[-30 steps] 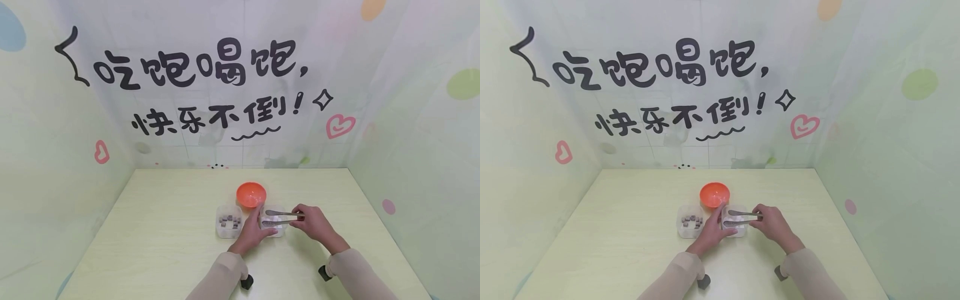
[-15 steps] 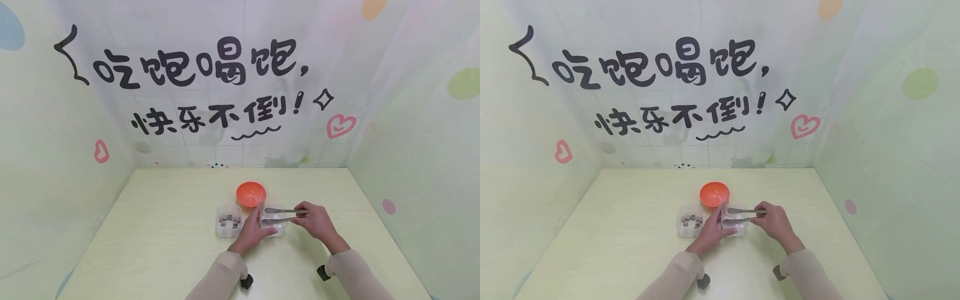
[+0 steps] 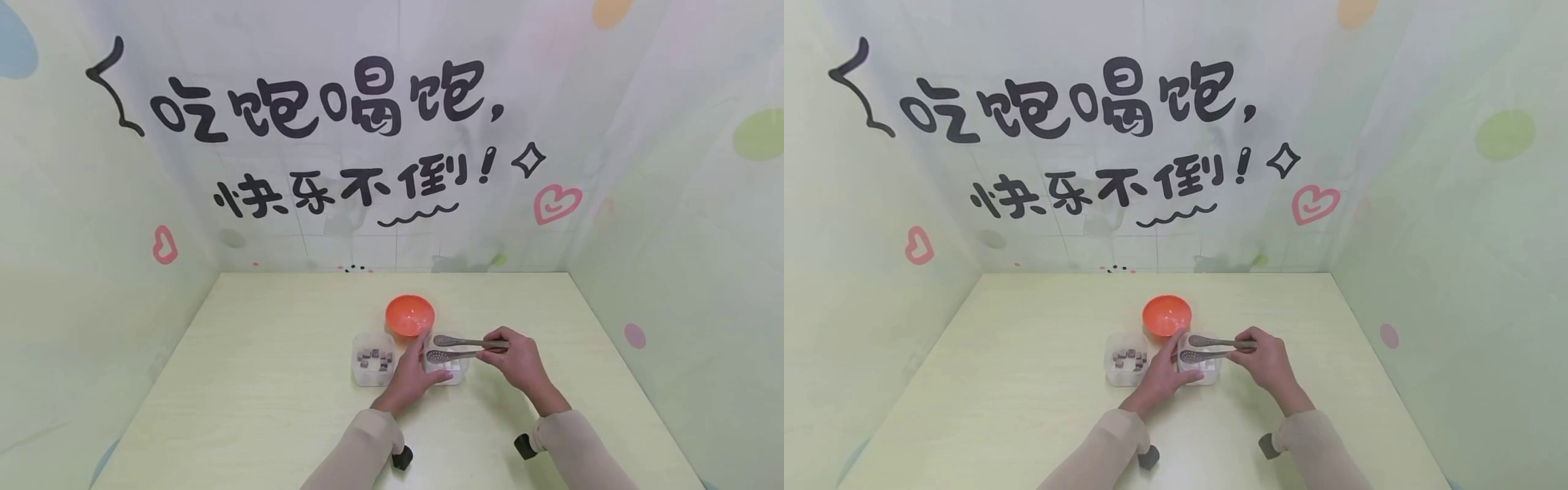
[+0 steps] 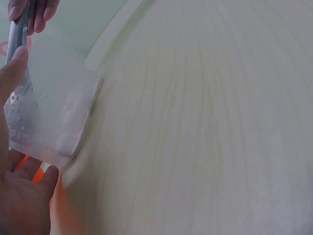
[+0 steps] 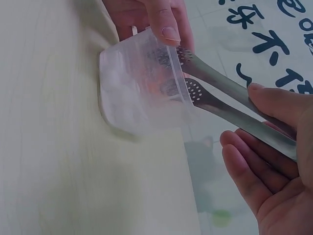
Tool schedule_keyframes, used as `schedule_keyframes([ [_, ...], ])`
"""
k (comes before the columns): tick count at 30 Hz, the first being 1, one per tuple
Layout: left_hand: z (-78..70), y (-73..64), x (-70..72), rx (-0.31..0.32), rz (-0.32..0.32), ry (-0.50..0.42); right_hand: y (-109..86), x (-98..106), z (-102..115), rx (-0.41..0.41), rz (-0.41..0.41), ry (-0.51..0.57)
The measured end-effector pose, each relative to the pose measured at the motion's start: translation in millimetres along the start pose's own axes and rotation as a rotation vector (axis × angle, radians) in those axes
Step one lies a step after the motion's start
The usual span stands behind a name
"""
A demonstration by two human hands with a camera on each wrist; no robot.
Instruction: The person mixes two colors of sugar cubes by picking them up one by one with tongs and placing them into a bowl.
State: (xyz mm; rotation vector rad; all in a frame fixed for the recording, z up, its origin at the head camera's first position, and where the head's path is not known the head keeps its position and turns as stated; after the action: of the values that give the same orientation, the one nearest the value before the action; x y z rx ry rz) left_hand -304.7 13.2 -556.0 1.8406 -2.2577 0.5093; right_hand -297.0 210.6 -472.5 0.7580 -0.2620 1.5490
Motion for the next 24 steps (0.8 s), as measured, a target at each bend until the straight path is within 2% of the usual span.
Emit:
schedule_keyframes([
  [4, 0.6, -1.0, -0.1, 0.006, -0.001, -0.001, -2.7, 2.4, -0.6, 0.001, -0.053, 0.086],
  [8, -0.6, -1.6, -0.3, -0.004, -0.001, -0.002, -4.8, 4.0, -0.7, 0.011, -0.074, 0.105],
  [18, -2.3, -1.0, -0.1, -0.002, -0.002, -0.006, 0.0, 3.3, 13.1, 0.121, 0.002, -0.055],
  [24, -3.9, -2.2, 0.5, -0.001, -0.003, -0.008, -0.8, -3.4, 12.3, 0.132, 0.041, -0.052],
])
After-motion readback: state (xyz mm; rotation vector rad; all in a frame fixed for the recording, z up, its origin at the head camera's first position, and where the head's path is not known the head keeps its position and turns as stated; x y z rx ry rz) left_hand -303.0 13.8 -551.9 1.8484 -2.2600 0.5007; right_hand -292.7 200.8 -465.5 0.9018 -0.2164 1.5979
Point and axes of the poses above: each hand's wrist, its own y-axis towards the middle knuckle, its own x-axis out of the back of the hand, z = x × y, the point moved 10 cm from there along y, towards the middle knuckle, and after that the axes turned 11 degrees about x, right-handed, at the moved point
